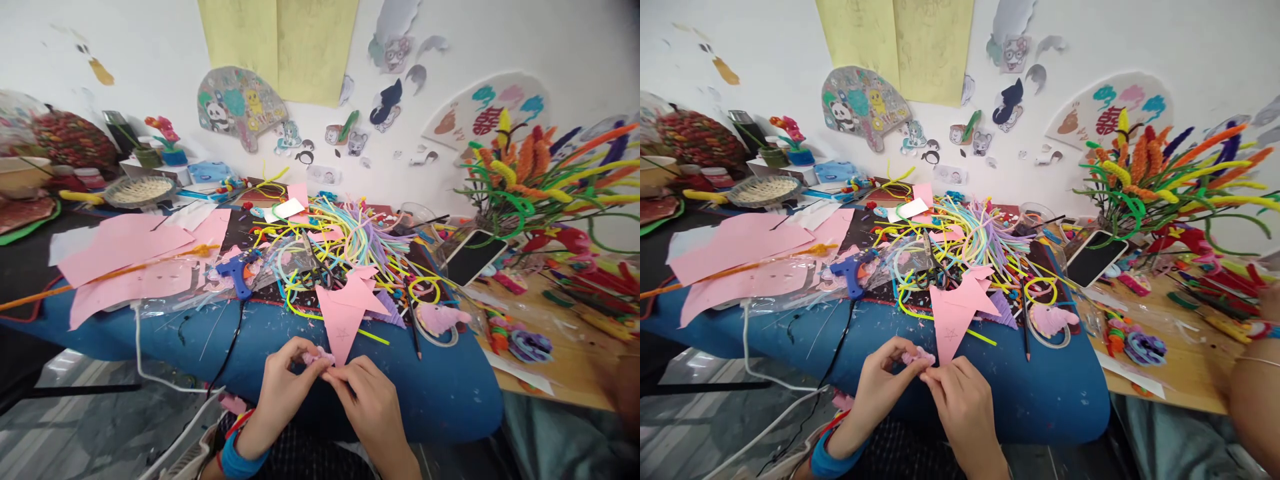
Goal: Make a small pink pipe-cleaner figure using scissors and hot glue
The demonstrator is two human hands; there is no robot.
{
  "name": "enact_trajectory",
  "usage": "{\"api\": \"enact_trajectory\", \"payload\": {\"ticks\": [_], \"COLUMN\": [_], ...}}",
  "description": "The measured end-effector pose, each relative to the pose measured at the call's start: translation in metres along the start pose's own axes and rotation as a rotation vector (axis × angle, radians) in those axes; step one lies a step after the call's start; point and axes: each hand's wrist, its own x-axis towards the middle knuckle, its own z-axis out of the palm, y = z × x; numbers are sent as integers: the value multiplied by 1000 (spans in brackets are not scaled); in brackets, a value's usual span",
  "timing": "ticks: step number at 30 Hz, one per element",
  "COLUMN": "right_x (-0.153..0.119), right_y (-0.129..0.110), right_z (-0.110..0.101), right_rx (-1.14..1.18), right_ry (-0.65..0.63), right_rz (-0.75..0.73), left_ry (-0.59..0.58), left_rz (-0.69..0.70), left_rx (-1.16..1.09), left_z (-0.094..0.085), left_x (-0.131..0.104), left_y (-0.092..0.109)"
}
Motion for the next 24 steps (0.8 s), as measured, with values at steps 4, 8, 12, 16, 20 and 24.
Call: {"api": "enact_trajectory", "payload": {"ticks": [4, 8, 12, 16, 20, 24], "right_x": [-1, -2, 1, 6, 7, 6], "right_y": [-2, -8, -14, -10, 0, 7], "right_z": [2, -2, -13, -20, -15, -5], "right_rx": [19, 28, 54, 248, 459, 667], "right_ry": [46, 38, -139, -230, -232, -243], "right_rz": [16, -50, -166, 13, 455, 697], "left_ry": [-180, -324, -498, -617, -645, -689], "left_rz": [41, 86, 80, 98, 64, 39], "left_rx": [73, 166, 258, 228, 102, 65], "left_z": [-9, -15, -18, -21, -23, -26], "left_x": [1, 0, 1, 4, 6, 5], "left_y": [11, 20, 24, 29, 32, 33]}}
